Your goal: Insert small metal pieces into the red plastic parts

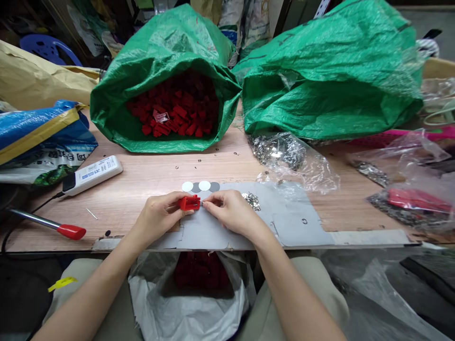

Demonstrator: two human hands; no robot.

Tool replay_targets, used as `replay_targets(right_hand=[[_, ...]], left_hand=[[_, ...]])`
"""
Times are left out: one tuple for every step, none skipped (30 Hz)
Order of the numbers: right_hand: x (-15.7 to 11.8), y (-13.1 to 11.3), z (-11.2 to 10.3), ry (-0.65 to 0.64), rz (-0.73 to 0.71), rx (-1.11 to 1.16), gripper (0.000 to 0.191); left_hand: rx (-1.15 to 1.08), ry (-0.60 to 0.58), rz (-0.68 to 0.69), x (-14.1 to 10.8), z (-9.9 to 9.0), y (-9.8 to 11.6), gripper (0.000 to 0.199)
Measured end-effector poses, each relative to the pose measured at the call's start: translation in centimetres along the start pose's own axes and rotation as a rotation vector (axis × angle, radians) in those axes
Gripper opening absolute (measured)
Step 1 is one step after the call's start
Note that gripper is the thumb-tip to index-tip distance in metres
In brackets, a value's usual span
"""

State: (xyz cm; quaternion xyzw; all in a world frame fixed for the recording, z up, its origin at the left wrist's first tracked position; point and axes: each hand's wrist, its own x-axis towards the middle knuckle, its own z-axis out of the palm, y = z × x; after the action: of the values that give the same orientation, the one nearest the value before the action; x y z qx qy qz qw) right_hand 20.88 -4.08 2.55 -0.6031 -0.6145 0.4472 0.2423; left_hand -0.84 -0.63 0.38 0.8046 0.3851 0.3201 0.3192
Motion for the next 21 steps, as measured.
replay_targets(right_hand=[[0.01,-0.05,0.02,0.002,-0.006,0.0,0.03],[0.02,-0.11,0.04,0.004,-0.011,-0.002,0.03],[0.03,-0.18,0.06,0.007,-0.012,-0.003,0.03],[0.04,-0.23,0.07,0.011,-0.009,-0.001,0.03],[0.04,-0.25,0.06,0.013,-0.003,0.004,0.03],[0.03,-0.26,0.04,0.012,0.006,0.01,0.03],[0.02,-0.25,0.01,0.01,0.015,0.016,0.03],[0.01,-0.24,-0.02,0.007,0.023,0.02,0.029],[-0.01,-0.23,-0.05,0.003,0.029,0.019,0.029],[-0.03,-0.24,-0.06,0.0,0.034,0.015,0.029],[-0.05,-0.27,-0.05,0.0,0.035,0.008,0.03],[-0.06,-0.33,-0.01,0.003,0.033,-0.003,0.03],[-0.07,-0.43,0.06,0.012,0.025,-0.021,0.029],[-0.07,-0.54,0.14,0.031,0.008,-0.047,0.029],[-0.06,-0.66,0.24,0.057,-0.018,-0.081,0.027],[-0.06,-0.77,0.33,0.09,-0.05,-0.116,0.025],[-0.05,-0.86,0.4,0.118,-0.081,-0.146,0.024],[-0.04,-0.92,0.44,0.136,-0.1,-0.159,0.023],[-0.03,-0.94,0.45,0.135,-0.102,-0.152,0.022],[-0.02,-0.93,0.42,0.115,-0.088,-0.125,0.023],[-0.02,-0.89,0.37,0.084,-0.063,-0.089,0.024]], left_hand=[[0.004,-0.001,0.002,0.0,0.0,0.03,0.026],[0.01,-0.006,0.008,0.01,-0.01,0.06,0.026],[0.015,-0.01,0.015,0.03,-0.02,0.09,0.026],[0.019,-0.013,0.018,0.05,-0.03,0.12,0.026],[0.02,-0.013,0.014,0.06,-0.03,0.12,0.025],[0.018,-0.011,0.005,0.06,-0.02,0.11,0.025],[0.011,-0.007,-0.006,0.06,0.0,0.08,0.025],[0.0,-0.004,-0.015,0.05,0.03,0.03,0.025],[-0.012,-0.002,-0.019,0.03,0.05,-0.02,0.025],[-0.02,-0.001,-0.017,0.02,0.07,-0.07,0.025],[-0.02,-0.001,-0.008,0.02,0.07,-0.11,0.025],[-0.011,-0.003,0.004,0.03,0.07,-0.14,0.025],[0.005,-0.005,0.019,0.05,0.05,-0.15,0.025],[0.025,-0.007,0.036,0.09,0.03,-0.13,0.025],[0.045,-0.01,0.055,0.12,0.01,-0.1,0.025],[0.063,-0.013,0.072,0.16,0.01,-0.06,0.025],[0.078,-0.017,0.085,0.18,0.03,-0.02,0.024],[0.092,-0.017,0.091,0.18,0.08,0.02,0.024],[0.102,-0.014,0.089,0.16,0.15,0.04,0.023],[0.106,-0.007,0.082,0.11,0.23,0.04,0.023],[0.103,0.003,0.071,0.05,0.33,0.02,0.022]])
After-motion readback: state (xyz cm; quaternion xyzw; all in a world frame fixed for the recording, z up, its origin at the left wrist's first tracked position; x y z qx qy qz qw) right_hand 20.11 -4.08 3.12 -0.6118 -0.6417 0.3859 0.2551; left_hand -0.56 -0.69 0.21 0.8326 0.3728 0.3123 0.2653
